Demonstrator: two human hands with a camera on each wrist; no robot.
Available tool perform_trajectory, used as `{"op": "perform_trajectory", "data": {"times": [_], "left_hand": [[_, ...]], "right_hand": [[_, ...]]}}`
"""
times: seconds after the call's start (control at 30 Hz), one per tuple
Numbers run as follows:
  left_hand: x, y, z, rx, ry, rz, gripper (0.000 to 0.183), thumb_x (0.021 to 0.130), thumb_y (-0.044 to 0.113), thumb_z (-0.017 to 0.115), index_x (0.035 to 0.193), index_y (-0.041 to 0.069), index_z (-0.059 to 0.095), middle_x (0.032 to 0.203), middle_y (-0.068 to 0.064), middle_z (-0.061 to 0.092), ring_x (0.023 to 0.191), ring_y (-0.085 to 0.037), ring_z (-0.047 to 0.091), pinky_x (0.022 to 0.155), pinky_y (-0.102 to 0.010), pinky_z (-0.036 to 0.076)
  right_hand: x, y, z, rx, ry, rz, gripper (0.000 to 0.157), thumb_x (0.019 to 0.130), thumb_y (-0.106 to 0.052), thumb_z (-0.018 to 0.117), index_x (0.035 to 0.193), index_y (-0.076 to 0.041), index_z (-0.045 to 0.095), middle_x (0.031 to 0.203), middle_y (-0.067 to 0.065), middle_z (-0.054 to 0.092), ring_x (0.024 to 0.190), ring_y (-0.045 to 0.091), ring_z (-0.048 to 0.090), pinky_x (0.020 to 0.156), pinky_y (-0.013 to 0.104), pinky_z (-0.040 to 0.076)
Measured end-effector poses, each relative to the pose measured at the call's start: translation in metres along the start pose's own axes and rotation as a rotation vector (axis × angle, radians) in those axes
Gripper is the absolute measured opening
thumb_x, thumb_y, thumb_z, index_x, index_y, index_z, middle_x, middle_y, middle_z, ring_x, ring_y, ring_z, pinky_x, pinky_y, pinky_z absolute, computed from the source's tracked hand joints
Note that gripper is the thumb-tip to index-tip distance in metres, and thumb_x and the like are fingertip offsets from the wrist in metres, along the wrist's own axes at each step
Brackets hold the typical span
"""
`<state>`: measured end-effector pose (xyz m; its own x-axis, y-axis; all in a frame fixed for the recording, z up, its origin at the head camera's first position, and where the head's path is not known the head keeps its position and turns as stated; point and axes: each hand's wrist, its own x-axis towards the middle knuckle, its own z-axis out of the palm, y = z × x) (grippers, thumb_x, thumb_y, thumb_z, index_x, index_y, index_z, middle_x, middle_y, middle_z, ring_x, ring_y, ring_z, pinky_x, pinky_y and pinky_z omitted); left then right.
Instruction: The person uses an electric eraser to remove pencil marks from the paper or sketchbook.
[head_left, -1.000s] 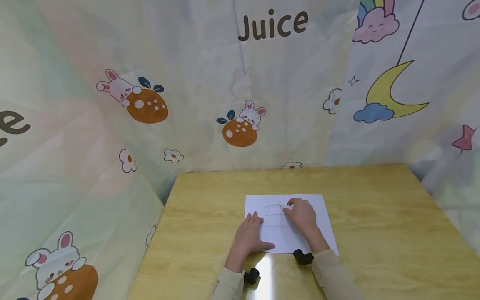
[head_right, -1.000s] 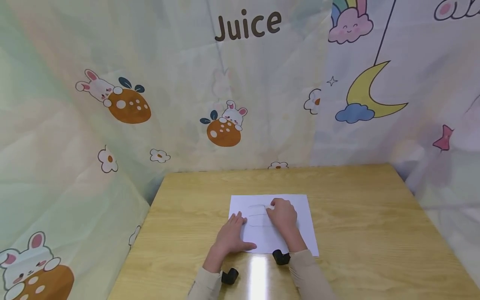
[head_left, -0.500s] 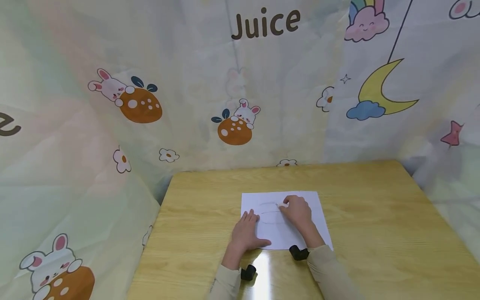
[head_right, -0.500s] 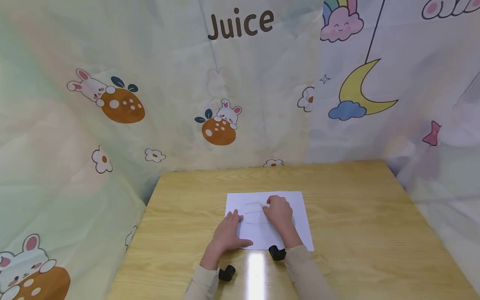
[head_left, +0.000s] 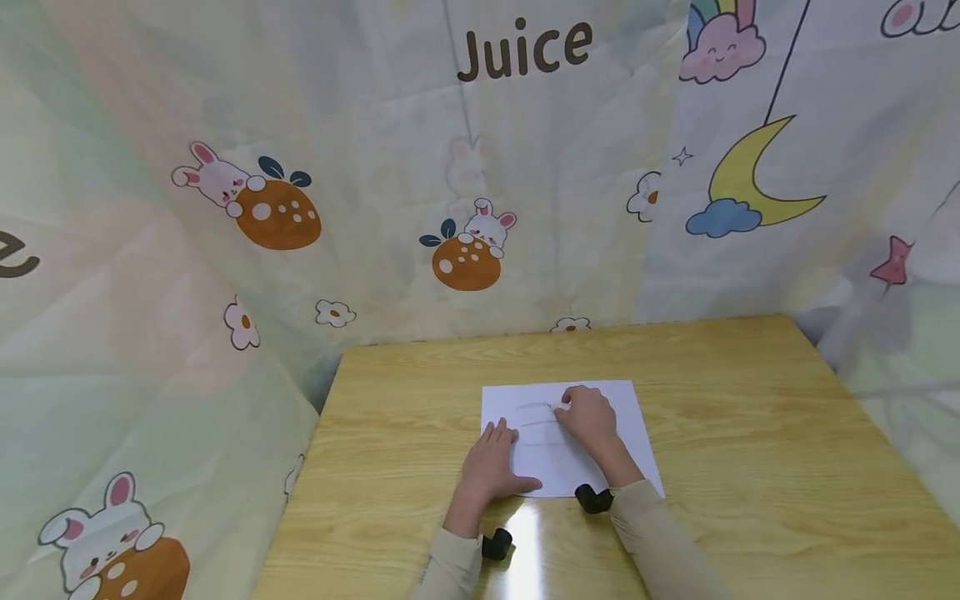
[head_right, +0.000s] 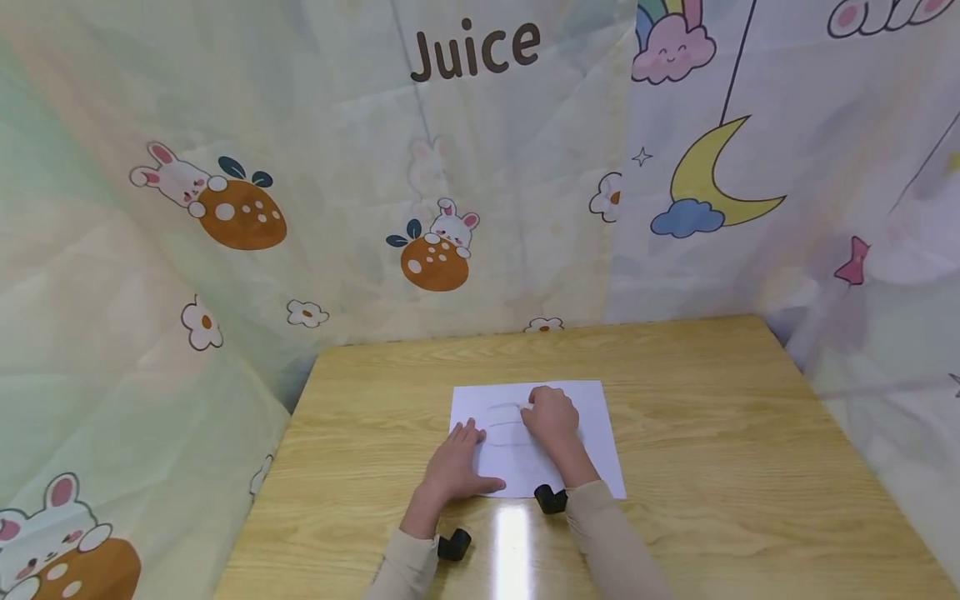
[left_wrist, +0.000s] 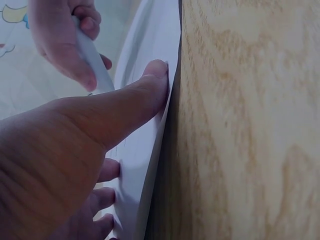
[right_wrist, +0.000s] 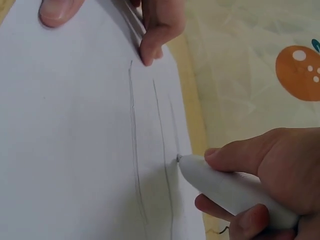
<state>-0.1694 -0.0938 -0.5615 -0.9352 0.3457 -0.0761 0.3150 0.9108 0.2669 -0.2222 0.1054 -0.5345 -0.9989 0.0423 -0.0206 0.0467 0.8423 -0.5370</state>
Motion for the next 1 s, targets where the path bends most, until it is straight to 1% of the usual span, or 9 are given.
{"op": "perform_trajectory", "data": {"times": [0.1,0.3,0.43,0.63,0.77,0.87,0.93,1.0], "left_hand": [[-0.0003,0.0006,0.0009,-0.001,-0.004,0.000,0.090,0.067,0.064,0.078,0.132,0.006,0.053,0.150,-0.020,0.036,0.139,-0.037,0.031,0.110,-0.043,0.033],[0.0016,-0.0023,-0.0008,0.029,0.014,-0.001,0.091,0.067,0.065,0.078,0.132,0.006,0.054,0.150,-0.020,0.037,0.139,-0.036,0.032,0.111,-0.041,0.032],[0.0005,-0.0034,0.0004,0.015,-0.002,-0.009,0.091,0.067,0.064,0.078,0.132,0.006,0.053,0.150,-0.020,0.037,0.139,-0.036,0.032,0.110,-0.042,0.033],[-0.0026,-0.0012,0.0037,-0.015,-0.008,-0.008,0.090,0.067,0.062,0.080,0.131,0.006,0.054,0.150,-0.021,0.037,0.138,-0.037,0.033,0.109,-0.044,0.034],[-0.0023,0.0006,0.0029,-0.006,-0.008,-0.007,0.089,0.067,0.063,0.079,0.131,0.006,0.054,0.149,-0.021,0.037,0.138,-0.037,0.033,0.110,-0.043,0.034],[-0.0007,0.0010,0.0010,0.004,0.003,0.000,0.088,0.067,0.063,0.079,0.130,0.007,0.054,0.149,-0.020,0.038,0.138,-0.036,0.033,0.110,-0.042,0.033],[0.0001,0.0004,-0.0003,0.002,-0.003,0.003,0.089,0.067,0.062,0.079,0.131,0.007,0.053,0.149,-0.020,0.037,0.138,-0.036,0.033,0.110,-0.042,0.033],[0.0012,-0.0013,-0.0017,-0.003,-0.025,0.003,0.091,0.067,0.062,0.079,0.133,0.007,0.052,0.150,-0.020,0.036,0.139,-0.036,0.031,0.111,-0.042,0.032]], "right_hand": [[-0.0019,-0.0004,-0.0016,-0.003,-0.024,0.008,0.025,0.083,-0.023,0.075,0.096,-0.002,0.072,0.086,0.011,0.070,0.067,0.023,0.062,0.056,0.043,0.053],[0.0022,-0.0025,-0.0014,0.003,0.000,-0.014,0.026,0.083,-0.025,0.075,0.097,-0.003,0.072,0.088,0.012,0.070,0.071,0.026,0.064,0.058,0.044,0.053],[-0.0010,-0.0020,-0.0015,0.008,-0.014,-0.002,0.024,0.082,-0.024,0.075,0.095,-0.003,0.072,0.088,0.011,0.070,0.071,0.026,0.064,0.057,0.043,0.053],[-0.0045,0.0009,0.0006,0.011,0.000,-0.009,0.024,0.083,-0.025,0.074,0.095,-0.004,0.072,0.088,0.011,0.070,0.070,0.026,0.063,0.056,0.043,0.053],[-0.0053,0.0030,0.0023,0.018,0.001,0.000,0.024,0.083,-0.024,0.075,0.095,-0.004,0.073,0.089,0.011,0.071,0.070,0.025,0.064,0.057,0.043,0.053],[-0.0031,0.0028,0.0021,0.035,0.024,-0.023,0.025,0.084,-0.024,0.074,0.097,-0.003,0.073,0.090,0.013,0.071,0.071,0.026,0.064,0.057,0.044,0.053],[-0.0023,0.0022,0.0009,0.034,0.027,-0.033,0.025,0.084,-0.024,0.074,0.098,-0.002,0.072,0.091,0.014,0.070,0.071,0.028,0.065,0.057,0.045,0.053],[-0.0031,0.0016,-0.0003,0.031,0.027,-0.031,0.026,0.083,-0.024,0.075,0.097,-0.003,0.073,0.091,0.014,0.071,0.071,0.029,0.065,0.056,0.045,0.053]]}}
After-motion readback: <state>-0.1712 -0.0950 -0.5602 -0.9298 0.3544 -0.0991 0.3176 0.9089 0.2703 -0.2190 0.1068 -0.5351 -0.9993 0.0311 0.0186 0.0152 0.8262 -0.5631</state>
